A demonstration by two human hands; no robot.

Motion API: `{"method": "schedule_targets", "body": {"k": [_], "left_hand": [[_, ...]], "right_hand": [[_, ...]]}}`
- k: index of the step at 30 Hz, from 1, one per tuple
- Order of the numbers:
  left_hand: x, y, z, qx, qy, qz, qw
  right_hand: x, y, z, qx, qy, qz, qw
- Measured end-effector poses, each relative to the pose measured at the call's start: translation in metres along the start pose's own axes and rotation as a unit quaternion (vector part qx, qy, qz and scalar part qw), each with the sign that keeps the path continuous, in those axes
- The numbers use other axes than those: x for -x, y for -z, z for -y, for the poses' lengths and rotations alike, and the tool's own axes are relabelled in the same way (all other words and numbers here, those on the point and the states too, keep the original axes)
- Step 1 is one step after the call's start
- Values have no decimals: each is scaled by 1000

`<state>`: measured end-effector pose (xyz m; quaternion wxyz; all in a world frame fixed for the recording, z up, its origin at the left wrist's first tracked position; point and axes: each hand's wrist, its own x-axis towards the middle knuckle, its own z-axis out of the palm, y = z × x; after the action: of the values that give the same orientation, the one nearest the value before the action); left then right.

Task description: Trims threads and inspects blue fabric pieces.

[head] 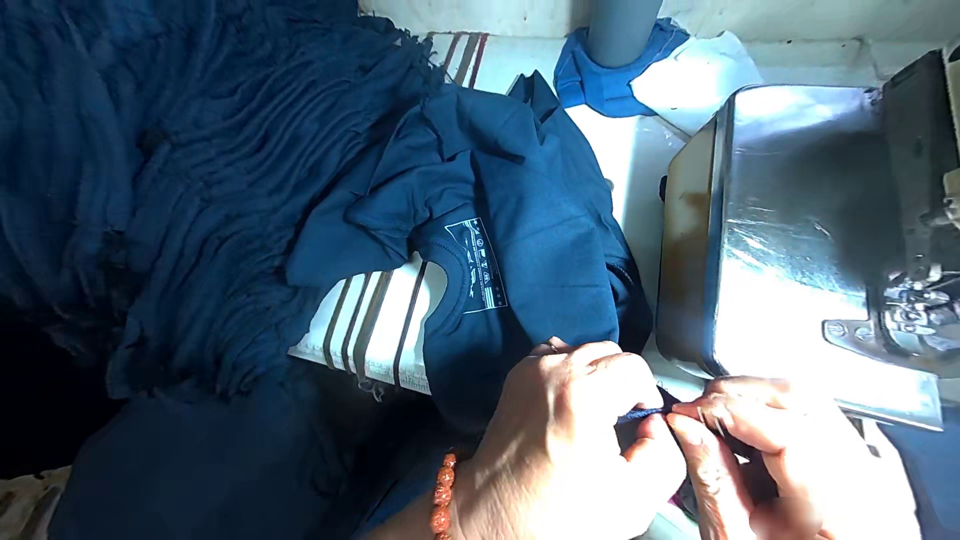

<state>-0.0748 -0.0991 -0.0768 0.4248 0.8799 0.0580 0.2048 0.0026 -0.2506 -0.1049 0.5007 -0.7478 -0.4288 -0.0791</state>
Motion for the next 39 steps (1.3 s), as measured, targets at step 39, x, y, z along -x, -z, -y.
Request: {"method": "schedule_targets", "body": {"k": [39], "left_hand": [[87,31,95,-213,89,-188,955]], "right_hand": [[-6,43,2,-392,-241,-70,885]]}}
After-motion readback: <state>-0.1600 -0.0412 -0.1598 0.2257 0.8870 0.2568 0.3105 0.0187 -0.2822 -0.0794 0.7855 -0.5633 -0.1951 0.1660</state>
